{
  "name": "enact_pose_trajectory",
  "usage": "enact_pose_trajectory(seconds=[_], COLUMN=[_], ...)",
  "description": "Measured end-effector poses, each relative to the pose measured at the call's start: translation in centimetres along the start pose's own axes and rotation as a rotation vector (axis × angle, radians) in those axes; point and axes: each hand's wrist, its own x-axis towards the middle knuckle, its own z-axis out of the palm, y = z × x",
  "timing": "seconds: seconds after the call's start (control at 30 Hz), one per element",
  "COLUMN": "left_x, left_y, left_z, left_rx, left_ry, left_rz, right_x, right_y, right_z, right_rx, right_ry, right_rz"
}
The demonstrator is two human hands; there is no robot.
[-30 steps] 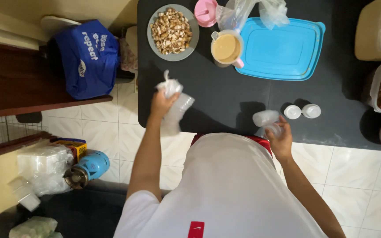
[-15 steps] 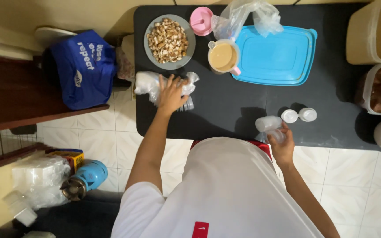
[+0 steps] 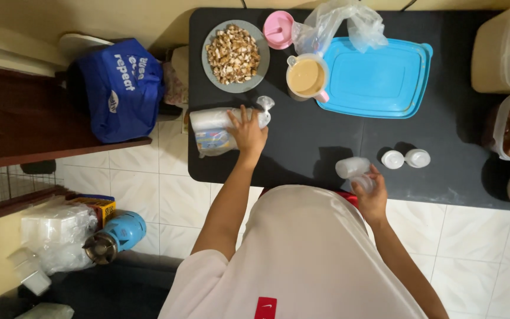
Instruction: The person arranges small plastic containers on a table, stacks them into groups, and places items into a plastic bag.
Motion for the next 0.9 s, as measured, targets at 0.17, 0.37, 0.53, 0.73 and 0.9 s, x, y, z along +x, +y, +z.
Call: enact_pose_trajectory(seconds=[0.17, 0.37, 0.53, 0.73, 0.9], left_x=[-0.9, -1.8, -3.2, -4.3, -2.4], left_y=[-0.7, -3.4, -7.4, -7.5, -4.6], left_z=[-2.0, -6.4, -12.4, -19.1, -24.7], left_rx=[-0.204, -0.413, -0.798, -1.037, -0.883], left_ry=[0.075, 0.182, 0.287, 0.166, 0.179], left_rz=[0.072, 0.049, -0.098, -0.144, 0.159], right_x=[-0.4, -0.4, -0.1, 0.1, 0.2], right_y=[-0.2, 2.6, 3.0, 2.2, 2.9], right_z=[-0.5, -1.0, -1.5, -1.4, -2.2], right_rx=[0.016, 0.02, 0.042, 0.003, -0.046], right_ry=[0.001, 0.023, 0.03, 0.039, 0.046], right_rz=[-0.01, 0.024, 0.044, 0.075, 0.064])
